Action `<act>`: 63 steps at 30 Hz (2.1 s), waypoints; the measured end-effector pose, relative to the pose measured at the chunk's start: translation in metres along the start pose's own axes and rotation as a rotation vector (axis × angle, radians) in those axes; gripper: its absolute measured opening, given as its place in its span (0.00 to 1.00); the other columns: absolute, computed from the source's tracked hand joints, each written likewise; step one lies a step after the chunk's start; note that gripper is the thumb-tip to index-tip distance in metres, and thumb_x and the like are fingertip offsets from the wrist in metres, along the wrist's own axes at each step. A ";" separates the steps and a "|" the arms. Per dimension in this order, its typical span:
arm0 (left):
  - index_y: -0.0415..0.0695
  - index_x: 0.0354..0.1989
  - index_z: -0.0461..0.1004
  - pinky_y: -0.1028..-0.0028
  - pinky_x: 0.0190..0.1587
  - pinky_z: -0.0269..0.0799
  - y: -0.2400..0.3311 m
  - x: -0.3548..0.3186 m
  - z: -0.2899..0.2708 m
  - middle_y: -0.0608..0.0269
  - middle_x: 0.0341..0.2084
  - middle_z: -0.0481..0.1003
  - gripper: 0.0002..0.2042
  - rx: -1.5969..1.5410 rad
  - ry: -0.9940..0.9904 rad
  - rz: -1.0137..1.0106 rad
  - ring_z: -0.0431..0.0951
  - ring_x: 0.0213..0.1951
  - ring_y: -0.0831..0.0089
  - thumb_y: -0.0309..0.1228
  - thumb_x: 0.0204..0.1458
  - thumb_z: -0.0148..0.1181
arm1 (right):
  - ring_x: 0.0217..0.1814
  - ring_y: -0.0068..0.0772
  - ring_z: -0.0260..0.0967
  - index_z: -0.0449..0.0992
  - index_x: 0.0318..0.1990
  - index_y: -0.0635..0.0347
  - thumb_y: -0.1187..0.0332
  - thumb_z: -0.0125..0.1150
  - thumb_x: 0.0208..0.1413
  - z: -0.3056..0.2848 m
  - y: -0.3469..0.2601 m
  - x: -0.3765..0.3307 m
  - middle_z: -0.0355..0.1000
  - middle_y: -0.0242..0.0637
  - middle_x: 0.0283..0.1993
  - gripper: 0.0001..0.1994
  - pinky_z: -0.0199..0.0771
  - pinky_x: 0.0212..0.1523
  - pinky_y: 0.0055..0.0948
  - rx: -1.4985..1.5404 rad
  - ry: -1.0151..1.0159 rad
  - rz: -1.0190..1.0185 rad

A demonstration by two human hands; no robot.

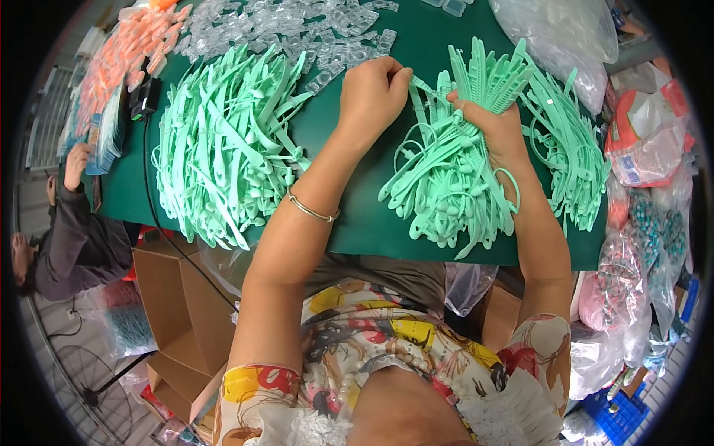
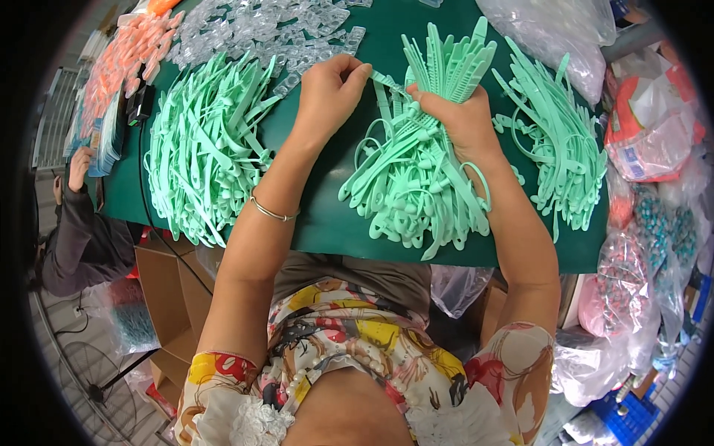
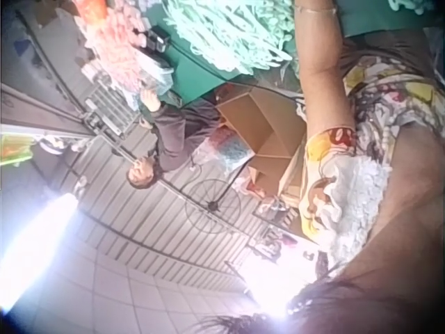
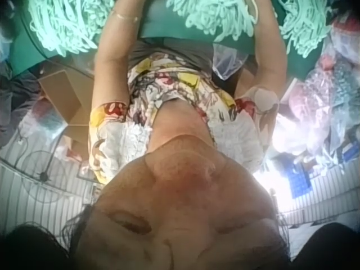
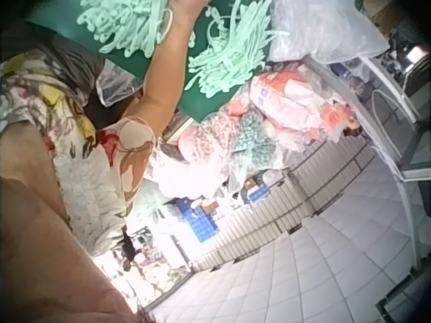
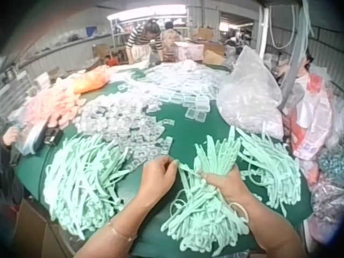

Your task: Sorting and bunching green plastic strips into organized piles at a workshop table.

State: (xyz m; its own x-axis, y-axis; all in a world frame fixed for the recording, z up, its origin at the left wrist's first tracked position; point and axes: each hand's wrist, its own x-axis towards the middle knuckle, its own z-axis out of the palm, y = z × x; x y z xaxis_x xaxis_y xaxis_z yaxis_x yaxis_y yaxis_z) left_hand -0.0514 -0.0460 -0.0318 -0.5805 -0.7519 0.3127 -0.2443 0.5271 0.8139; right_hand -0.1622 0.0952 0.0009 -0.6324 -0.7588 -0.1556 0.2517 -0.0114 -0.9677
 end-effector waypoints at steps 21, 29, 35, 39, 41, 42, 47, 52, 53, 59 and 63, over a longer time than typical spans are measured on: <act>0.45 0.30 0.75 0.65 0.32 0.69 -0.010 -0.007 -0.044 0.62 0.26 0.73 0.08 0.504 -0.186 0.193 0.75 0.30 0.61 0.28 0.39 0.64 | 0.29 0.24 0.70 0.72 0.41 0.68 0.74 0.62 0.41 -0.002 0.000 0.003 0.73 0.37 0.33 0.16 0.71 0.32 0.23 -0.090 -0.066 -0.007; 0.44 0.31 0.76 0.66 0.34 0.70 -0.009 -0.008 -0.041 0.60 0.29 0.75 0.09 0.455 -0.225 0.221 0.75 0.32 0.59 0.29 0.38 0.64 | 0.31 0.26 0.71 0.73 0.39 0.69 0.75 0.64 0.42 -0.001 -0.002 0.002 0.73 0.39 0.33 0.14 0.71 0.32 0.25 -0.117 -0.092 -0.015; 0.44 0.29 0.76 0.65 0.33 0.70 -0.004 -0.008 -0.039 0.60 0.27 0.75 0.08 0.382 -0.228 0.193 0.76 0.31 0.59 0.30 0.39 0.64 | 0.31 0.26 0.71 0.73 0.39 0.69 0.75 0.64 0.42 -0.003 0.000 0.003 0.73 0.39 0.33 0.14 0.71 0.32 0.25 -0.110 -0.086 -0.015; 0.45 0.28 0.76 0.63 0.33 0.71 -0.006 -0.009 -0.031 0.61 0.26 0.74 0.07 0.377 -0.215 0.182 0.75 0.31 0.58 0.31 0.40 0.64 | 0.31 0.26 0.71 0.73 0.39 0.69 0.74 0.64 0.42 -0.004 -0.001 0.004 0.73 0.39 0.33 0.14 0.71 0.33 0.25 -0.121 -0.098 -0.019; 0.44 0.28 0.76 0.65 0.32 0.71 -0.011 -0.007 -0.029 0.61 0.25 0.74 0.07 0.325 -0.178 0.218 0.76 0.29 0.61 0.30 0.40 0.64 | 0.32 0.27 0.71 0.73 0.39 0.69 0.74 0.64 0.41 -0.003 -0.002 0.003 0.73 0.39 0.34 0.15 0.71 0.34 0.25 -0.126 -0.093 -0.012; 0.43 0.29 0.76 0.67 0.31 0.71 -0.010 -0.006 -0.028 0.61 0.24 0.75 0.06 0.273 -0.142 0.252 0.76 0.27 0.63 0.29 0.41 0.63 | 0.32 0.27 0.71 0.73 0.39 0.69 0.74 0.64 0.41 -0.003 -0.002 0.003 0.73 0.39 0.34 0.15 0.71 0.34 0.25 -0.126 -0.092 -0.014; 0.36 0.33 0.75 0.80 0.29 0.69 0.003 -0.003 -0.026 0.65 0.27 0.76 0.06 -0.374 -0.291 -0.016 0.74 0.26 0.79 0.25 0.47 0.61 | 0.32 0.26 0.71 0.73 0.40 0.68 0.73 0.64 0.40 -0.004 -0.002 0.005 0.73 0.38 0.33 0.16 0.70 0.35 0.25 -0.173 -0.111 -0.002; 0.36 0.36 0.75 0.82 0.30 0.69 0.012 -0.005 -0.024 0.66 0.28 0.77 0.07 -0.589 -0.341 -0.115 0.75 0.28 0.80 0.25 0.49 0.60 | 0.32 0.26 0.71 0.73 0.40 0.68 0.73 0.64 0.39 -0.003 -0.001 0.006 0.73 0.38 0.34 0.17 0.70 0.36 0.25 -0.182 -0.137 -0.022; 0.37 0.37 0.75 0.82 0.31 0.69 0.012 -0.005 -0.023 0.65 0.29 0.77 0.08 -0.647 -0.325 -0.130 0.76 0.29 0.80 0.25 0.49 0.60 | 0.32 0.26 0.71 0.73 0.40 0.68 0.72 0.64 0.39 -0.003 -0.002 0.006 0.73 0.37 0.34 0.17 0.70 0.36 0.25 -0.201 -0.149 -0.024; 0.37 0.39 0.75 0.82 0.32 0.71 0.013 -0.005 -0.020 0.63 0.31 0.77 0.09 -0.719 -0.251 -0.108 0.77 0.31 0.78 0.25 0.49 0.60 | 0.34 0.26 0.71 0.73 0.41 0.67 0.71 0.65 0.39 -0.002 -0.003 0.006 0.73 0.38 0.35 0.19 0.69 0.38 0.25 -0.214 -0.155 -0.032; 0.37 0.39 0.75 0.82 0.32 0.71 0.014 -0.004 -0.017 0.63 0.31 0.77 0.09 -0.690 -0.230 -0.078 0.78 0.31 0.77 0.23 0.50 0.59 | 0.35 0.26 0.70 0.73 0.42 0.67 0.70 0.65 0.38 -0.004 -0.002 0.007 0.73 0.38 0.35 0.19 0.69 0.38 0.25 -0.220 -0.157 -0.033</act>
State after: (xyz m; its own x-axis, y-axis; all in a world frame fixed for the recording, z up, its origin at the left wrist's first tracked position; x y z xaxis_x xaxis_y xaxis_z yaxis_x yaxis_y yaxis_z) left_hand -0.0390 -0.0429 -0.0133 -0.7485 -0.6345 0.1926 0.2097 0.0490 0.9765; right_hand -0.1702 0.0923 0.0015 -0.5116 -0.8525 -0.1072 0.0568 0.0909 -0.9942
